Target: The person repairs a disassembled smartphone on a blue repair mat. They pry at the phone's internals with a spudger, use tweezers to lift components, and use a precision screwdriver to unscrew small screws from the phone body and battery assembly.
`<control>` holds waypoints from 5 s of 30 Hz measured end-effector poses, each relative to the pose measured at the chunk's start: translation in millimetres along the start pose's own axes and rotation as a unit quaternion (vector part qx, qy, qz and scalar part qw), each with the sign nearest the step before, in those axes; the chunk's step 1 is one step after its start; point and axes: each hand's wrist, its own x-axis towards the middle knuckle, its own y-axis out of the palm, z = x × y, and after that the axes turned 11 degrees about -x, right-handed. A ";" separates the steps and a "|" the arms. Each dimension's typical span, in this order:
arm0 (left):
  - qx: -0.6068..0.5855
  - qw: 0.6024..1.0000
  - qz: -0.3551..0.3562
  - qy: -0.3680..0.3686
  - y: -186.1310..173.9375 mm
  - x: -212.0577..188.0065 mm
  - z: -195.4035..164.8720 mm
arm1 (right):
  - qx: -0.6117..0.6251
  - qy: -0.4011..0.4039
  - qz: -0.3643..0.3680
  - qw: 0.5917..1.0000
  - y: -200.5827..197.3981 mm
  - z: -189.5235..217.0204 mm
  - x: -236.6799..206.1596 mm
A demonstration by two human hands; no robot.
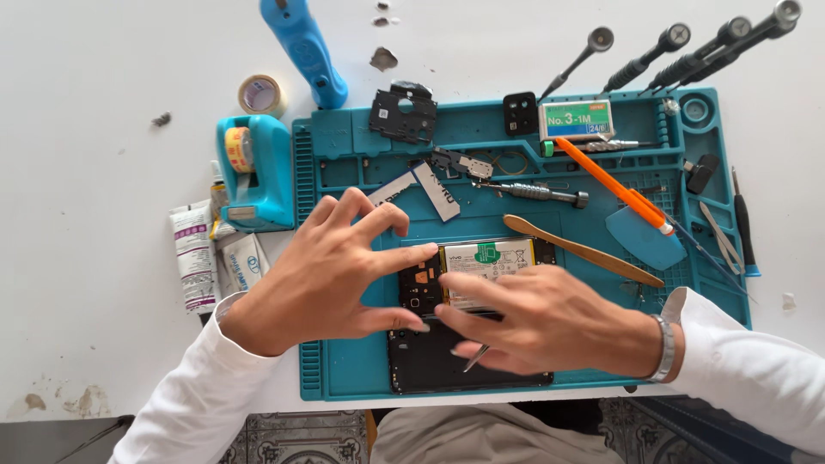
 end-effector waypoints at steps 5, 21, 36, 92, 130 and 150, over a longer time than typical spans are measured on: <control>-0.029 1.000 0.011 -0.004 2.2 0.5 5.8 | -0.063 0.083 -0.070 0.992 -29.5 -35.3 -4.5; -0.023 1.000 -0.001 -0.014 5.4 7.1 2.5 | -0.317 0.301 0.097 0.894 -43.3 -100.3 -38.8; 0.055 0.992 -0.108 0.033 37.0 81.6 20.5 | -0.137 0.179 0.038 0.974 -30.9 -84.4 -17.9; 0.137 0.969 -0.186 0.081 43.9 83.6 34.4 | 0.016 0.226 -0.077 0.971 -48.5 -89.7 -33.5; 0.276 0.939 -0.173 0.106 48.9 93.3 37.6 | -0.001 0.241 -0.136 0.961 -39.8 -92.8 -37.5; -0.385 0.908 -0.164 -0.004 52.1 74.7 19.0 | 0.046 0.174 -0.234 0.955 -29.9 -56.4 -35.8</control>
